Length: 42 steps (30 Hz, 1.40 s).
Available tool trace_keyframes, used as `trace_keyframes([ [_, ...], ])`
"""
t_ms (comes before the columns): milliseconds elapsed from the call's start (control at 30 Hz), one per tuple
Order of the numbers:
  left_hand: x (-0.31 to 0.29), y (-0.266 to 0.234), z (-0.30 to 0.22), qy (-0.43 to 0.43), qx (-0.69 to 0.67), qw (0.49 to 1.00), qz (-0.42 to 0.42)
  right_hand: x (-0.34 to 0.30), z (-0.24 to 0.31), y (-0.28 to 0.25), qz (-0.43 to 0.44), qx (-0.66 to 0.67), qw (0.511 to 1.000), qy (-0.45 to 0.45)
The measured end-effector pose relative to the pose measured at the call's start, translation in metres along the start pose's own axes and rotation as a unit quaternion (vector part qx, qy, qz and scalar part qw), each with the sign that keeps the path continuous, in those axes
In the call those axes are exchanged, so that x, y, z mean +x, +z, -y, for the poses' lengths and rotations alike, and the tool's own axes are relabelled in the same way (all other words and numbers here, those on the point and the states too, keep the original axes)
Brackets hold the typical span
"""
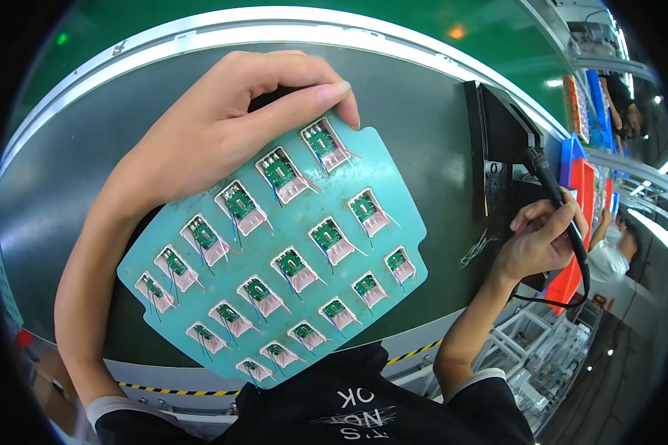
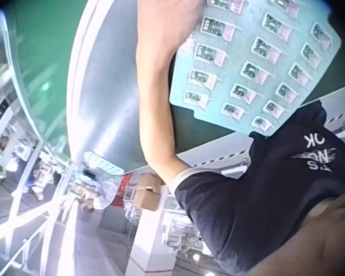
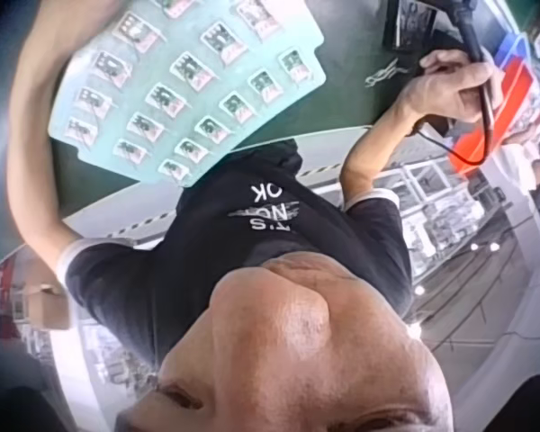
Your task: Soldering components onto circuit boards on an assembly line.
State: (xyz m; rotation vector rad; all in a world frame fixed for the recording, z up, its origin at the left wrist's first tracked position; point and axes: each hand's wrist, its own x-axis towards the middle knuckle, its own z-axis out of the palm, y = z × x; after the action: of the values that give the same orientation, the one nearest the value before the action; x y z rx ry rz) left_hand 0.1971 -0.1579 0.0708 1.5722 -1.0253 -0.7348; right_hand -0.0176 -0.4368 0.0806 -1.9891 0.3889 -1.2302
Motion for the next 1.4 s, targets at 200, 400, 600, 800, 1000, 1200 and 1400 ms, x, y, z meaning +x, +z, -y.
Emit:
trace_keyframes([
  [200,0.0,0.001,0.0,-0.009,-0.029,1.0,-0.006,0.0,0.0,0.001,-0.002,-0.004,1.0,0.004],
  [400,-0.001,0.001,-0.005,-0.013,-0.031,0.999,-0.008,0.0,0.0,0.0,-0.008,-0.018,1.0,-0.002],
  [600,-0.002,0.0,-0.007,-0.024,-0.011,1.0,-0.004,-0.001,0.0,-0.001,0.007,0.006,1.0,0.0],
  [800,-0.004,-0.002,-0.005,-0.001,-0.002,1.0,-0.01,0.0,0.002,0.0,0.003,0.0,1.0,-0.005],
  [1000,-0.006,0.0,-0.003,0.002,-0.002,1.0,-0.012,-0.001,0.001,0.001,0.006,0.007,1.0,-0.007],
  [1200,-0.006,-0.002,-0.001,0.003,-0.011,1.0,-0.01,0.0,0.003,0.004,0.01,0.024,1.0,-0.002],
  [1400,-0.006,-0.002,-0.011,-0.017,-0.001,1.0,-0.004,0.001,0.007,0.004,0.002,0.015,1.0,0.021],
])
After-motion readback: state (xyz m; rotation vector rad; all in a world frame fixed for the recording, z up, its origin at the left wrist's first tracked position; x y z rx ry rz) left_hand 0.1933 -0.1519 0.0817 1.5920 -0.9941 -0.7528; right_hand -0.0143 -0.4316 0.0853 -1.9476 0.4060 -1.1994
